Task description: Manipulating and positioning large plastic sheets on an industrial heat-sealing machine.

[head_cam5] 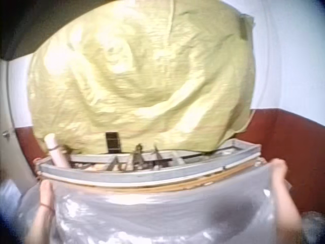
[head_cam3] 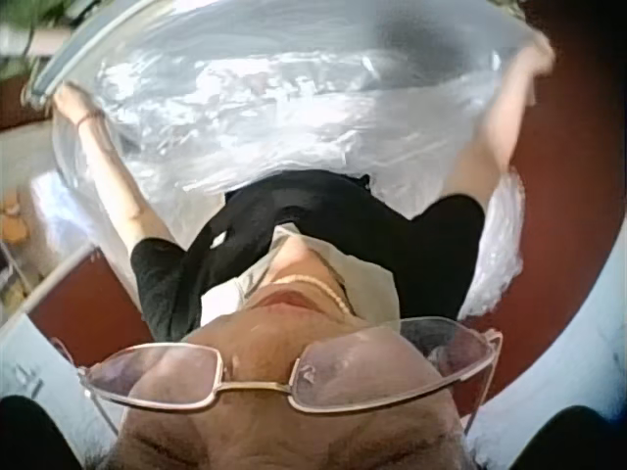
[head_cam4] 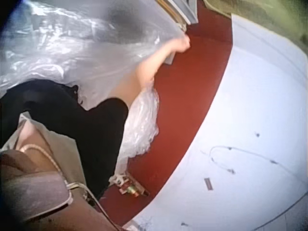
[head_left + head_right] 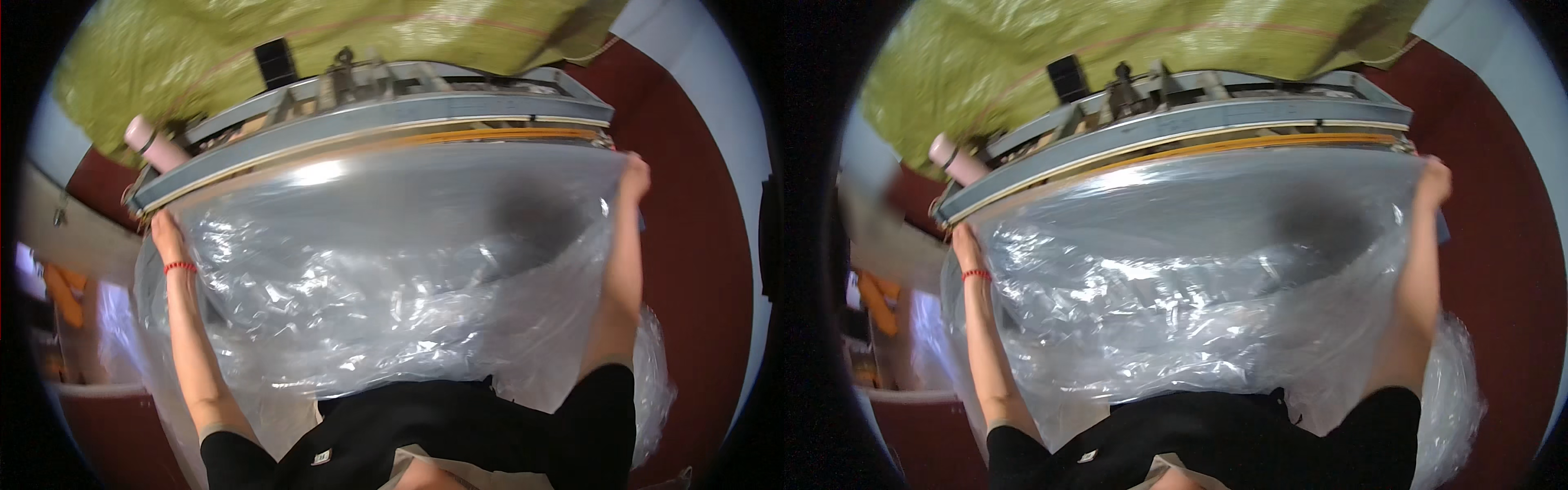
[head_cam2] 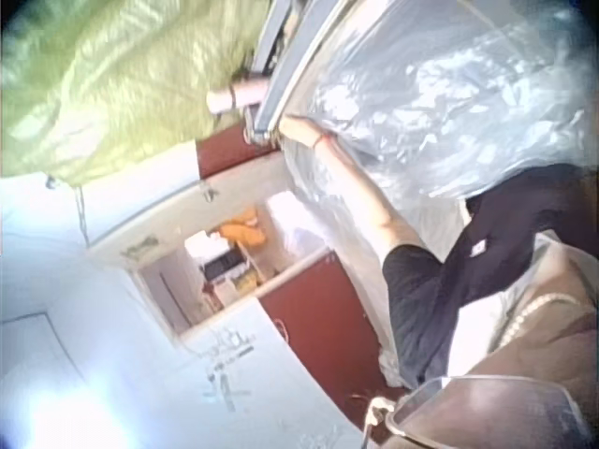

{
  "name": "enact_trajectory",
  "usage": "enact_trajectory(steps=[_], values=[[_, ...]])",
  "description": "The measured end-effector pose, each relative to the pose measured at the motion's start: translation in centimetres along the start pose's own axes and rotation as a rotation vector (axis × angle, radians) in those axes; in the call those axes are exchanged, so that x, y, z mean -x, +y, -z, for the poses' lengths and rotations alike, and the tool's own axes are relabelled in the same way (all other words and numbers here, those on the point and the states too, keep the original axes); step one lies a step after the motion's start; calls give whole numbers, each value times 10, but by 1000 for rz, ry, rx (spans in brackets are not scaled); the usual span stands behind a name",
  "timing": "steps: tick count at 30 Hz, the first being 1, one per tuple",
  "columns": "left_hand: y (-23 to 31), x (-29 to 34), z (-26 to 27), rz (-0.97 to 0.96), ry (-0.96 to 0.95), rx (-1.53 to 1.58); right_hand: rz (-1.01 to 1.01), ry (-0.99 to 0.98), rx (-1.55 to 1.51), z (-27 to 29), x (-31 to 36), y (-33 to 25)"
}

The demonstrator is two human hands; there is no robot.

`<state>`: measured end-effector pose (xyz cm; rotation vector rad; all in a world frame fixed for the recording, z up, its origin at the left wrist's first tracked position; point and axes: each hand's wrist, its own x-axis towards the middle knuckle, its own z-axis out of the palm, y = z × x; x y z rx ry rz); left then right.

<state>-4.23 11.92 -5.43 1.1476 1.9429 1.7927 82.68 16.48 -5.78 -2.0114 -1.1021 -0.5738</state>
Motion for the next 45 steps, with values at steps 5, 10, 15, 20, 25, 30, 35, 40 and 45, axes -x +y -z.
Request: enact_trajectory(steps=[5, 10, 15, 20, 25, 30, 35, 40, 45], values=[[-86, -29, -17, -65, 161, -143, -126, -13, -568, -92, 20, -13], [-107, -62, -23, -108, 57, 50, -240, -74, -665, -119, 5, -27], [-112, -65, -22, -110, 182, 79, -227, 51, -672, -122, 6, -37], [-90, -46, -32, 67, 131, 196, -521, -16, -914, -103, 1, -33], [-87, -49, -16, 73, 192, 295, -531, -59, -861, -97, 6, -50], [-66, -39, -15, 170, 143, 302, -367, -332, -910, -82, 0, -43], [-9, 9, 24, -88, -328, -27, -46, -215, -514, -2, 5, -41], [71, 80, 43, -151, -458, 127, 47, 289, -84, 52, 10, -11], [109, 125, 61, -187, -510, 203, 415, 43, -537, 98, 89, -234]])
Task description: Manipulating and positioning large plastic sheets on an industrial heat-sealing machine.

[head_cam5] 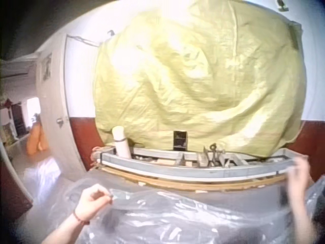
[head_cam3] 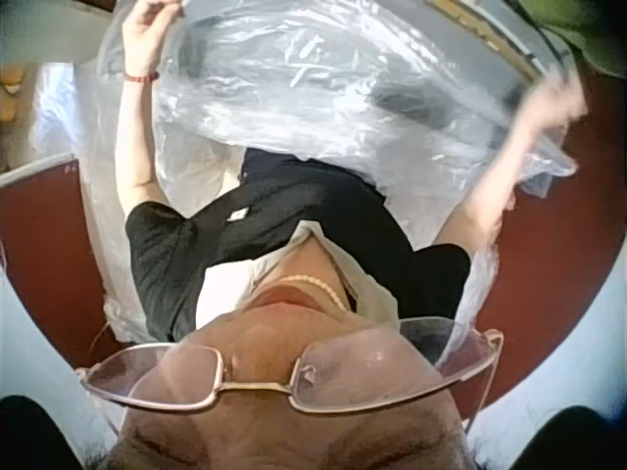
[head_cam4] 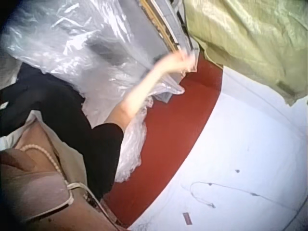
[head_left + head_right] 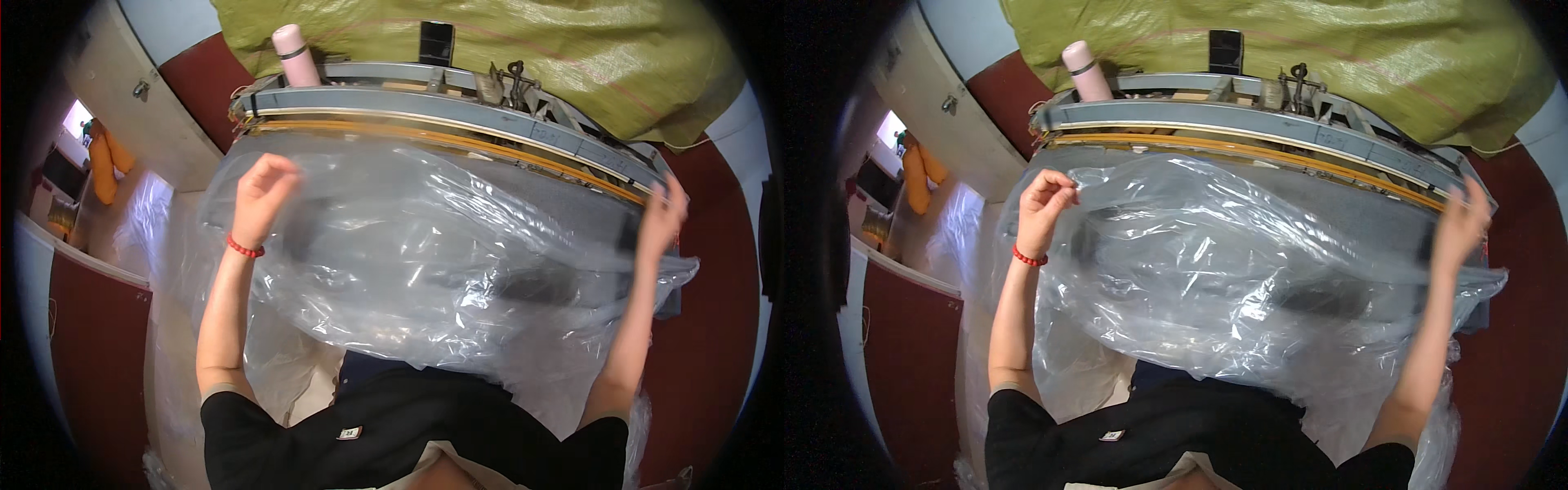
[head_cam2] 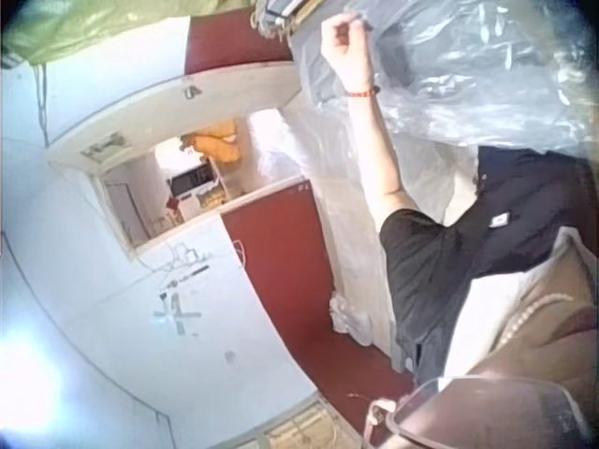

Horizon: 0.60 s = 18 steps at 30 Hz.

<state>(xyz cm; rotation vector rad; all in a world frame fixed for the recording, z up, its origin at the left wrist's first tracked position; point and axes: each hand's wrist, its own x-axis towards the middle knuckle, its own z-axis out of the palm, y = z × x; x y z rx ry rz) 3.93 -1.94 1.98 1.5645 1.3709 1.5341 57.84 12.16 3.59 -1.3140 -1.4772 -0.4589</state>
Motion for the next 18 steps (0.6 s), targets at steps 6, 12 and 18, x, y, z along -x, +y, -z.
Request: enact_trajectory(steps=[6, 12, 18], values=[[38, 36, 9, -129, -82, -156, 605, -657, -720, -81, 58, -251], [58, 57, 26, 265, -304, -261, 130, -1089, -1152, -127, 115, -262], [-73, 150, 16, 271, -444, -741, -263, -861, -538, -81, 87, -76]])
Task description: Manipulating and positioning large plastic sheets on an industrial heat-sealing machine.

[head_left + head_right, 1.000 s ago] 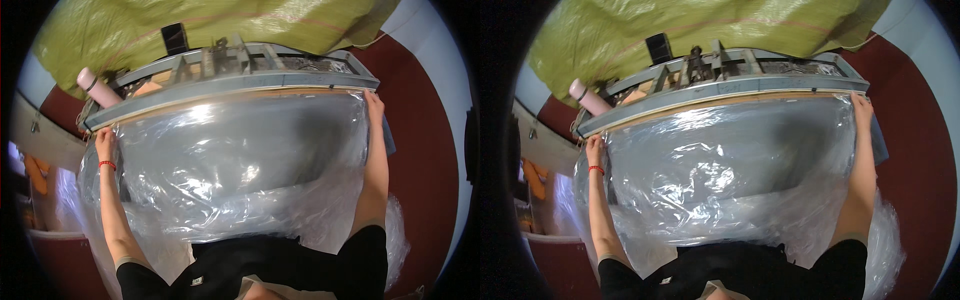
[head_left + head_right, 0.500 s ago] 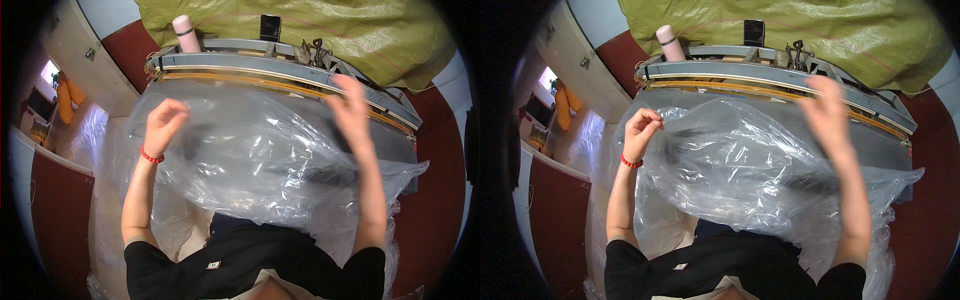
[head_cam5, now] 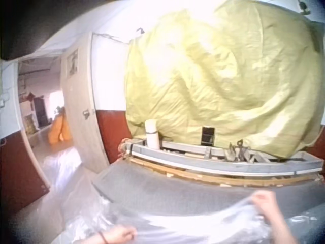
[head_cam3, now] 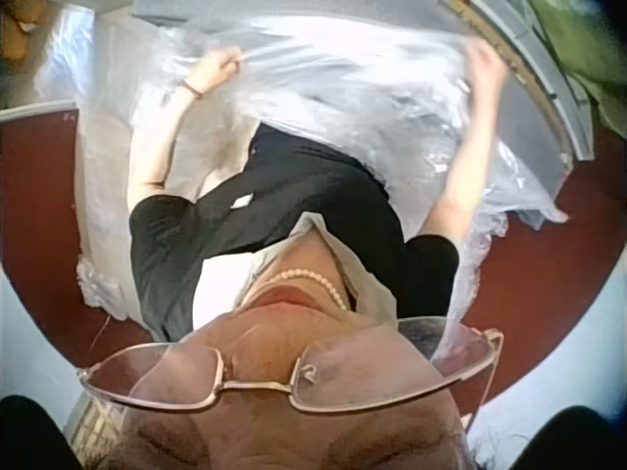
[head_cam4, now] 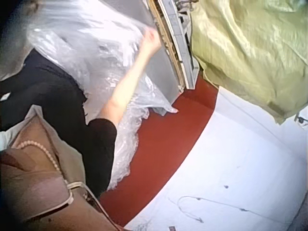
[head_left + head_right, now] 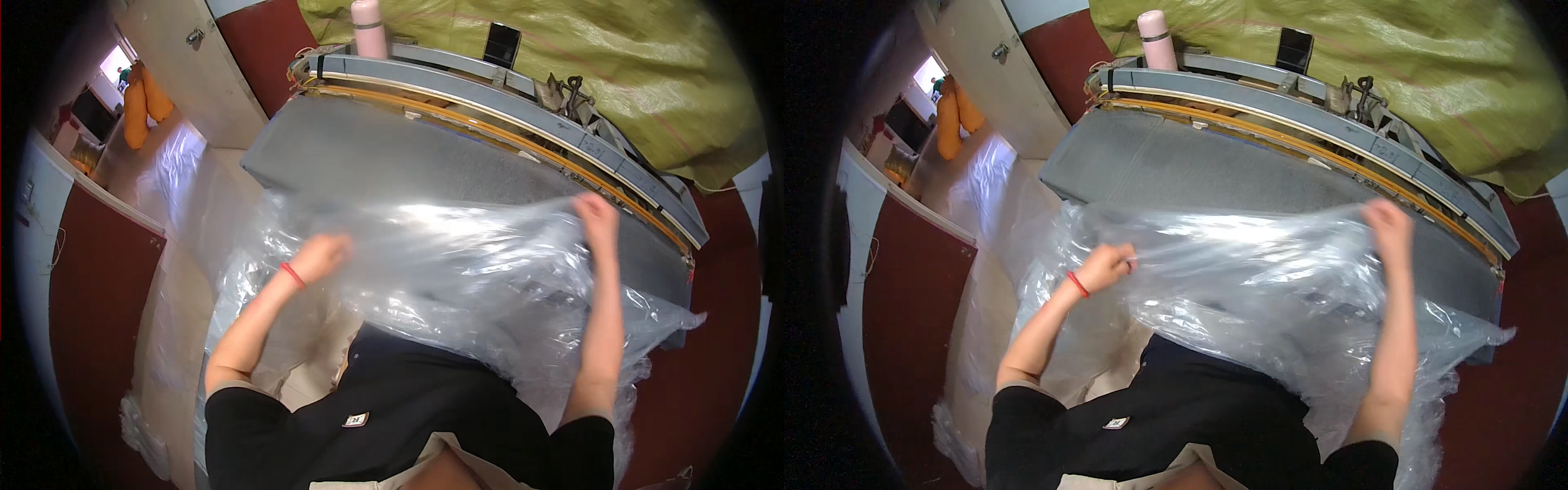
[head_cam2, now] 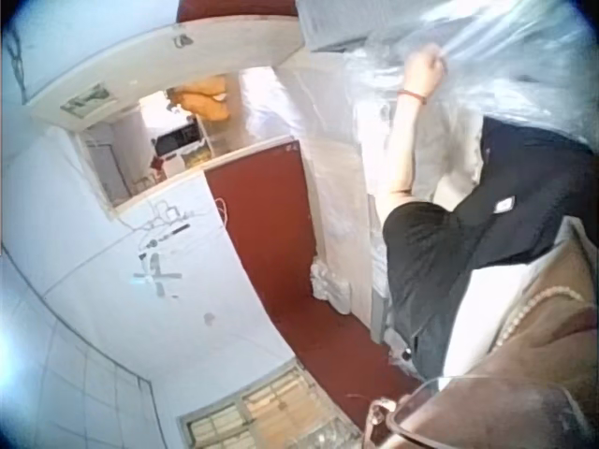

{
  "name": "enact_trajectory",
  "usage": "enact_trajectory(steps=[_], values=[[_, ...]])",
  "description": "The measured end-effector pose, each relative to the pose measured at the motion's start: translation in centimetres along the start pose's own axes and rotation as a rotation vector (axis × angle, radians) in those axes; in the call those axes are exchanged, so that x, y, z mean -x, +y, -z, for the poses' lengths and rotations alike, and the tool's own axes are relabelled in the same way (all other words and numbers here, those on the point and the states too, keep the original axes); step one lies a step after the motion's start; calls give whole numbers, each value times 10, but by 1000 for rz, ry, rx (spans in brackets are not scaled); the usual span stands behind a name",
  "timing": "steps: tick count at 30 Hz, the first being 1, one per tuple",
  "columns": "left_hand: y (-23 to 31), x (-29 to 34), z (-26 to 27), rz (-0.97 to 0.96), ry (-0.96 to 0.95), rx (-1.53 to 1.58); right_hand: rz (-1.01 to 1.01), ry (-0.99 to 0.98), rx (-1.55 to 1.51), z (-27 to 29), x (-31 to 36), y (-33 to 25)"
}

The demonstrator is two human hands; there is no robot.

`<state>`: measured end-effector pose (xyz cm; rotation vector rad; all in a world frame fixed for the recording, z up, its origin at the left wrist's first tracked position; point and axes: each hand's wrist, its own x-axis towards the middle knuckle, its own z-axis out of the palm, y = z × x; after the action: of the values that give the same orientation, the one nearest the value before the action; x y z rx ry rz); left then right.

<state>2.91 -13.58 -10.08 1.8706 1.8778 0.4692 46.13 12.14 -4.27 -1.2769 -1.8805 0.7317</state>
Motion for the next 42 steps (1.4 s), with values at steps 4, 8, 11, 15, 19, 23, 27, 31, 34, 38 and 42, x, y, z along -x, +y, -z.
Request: enact_trajectory(steps=[4, 8, 11, 15, 19, 23, 27, 31, 34, 38, 42], values=[[-24, 18, -76, 184, -47, -93, -258, 452, 323, 194, 67, 128], [-43, 28, -79, 181, -211, -167, -543, 990, 205, 401, 225, 217], [-88, 43, -46, 156, -428, -226, -788, 1175, 523, 479, 321, 217], [-149, 22, 85, 529, -556, -386, -801, 998, 831, 484, 319, 206], [-161, -10, 273, 620, 212, -791, -737, 850, 630, 439, 251, 242], [-27, -64, 303, 119, 1785, -1011, -738, 731, 603, 399, 212, 271], [-92, -126, 196, -112, 1036, -404, -672, 753, 608, 391, 185, 317], [-183, -145, 130, 413, 493, -154, -747, 638, 651, 374, 157, 314], [-206, -158, 129, 444, 535, -118, -790, 586, 790, 360, 155, 304], [-245, -162, 149, 343, 447, -236, -924, 707, 1014, 312, 137, 265], [-206, -180, 186, 512, 51, -388, -891, 628, 1154, 294, 132, 243]])
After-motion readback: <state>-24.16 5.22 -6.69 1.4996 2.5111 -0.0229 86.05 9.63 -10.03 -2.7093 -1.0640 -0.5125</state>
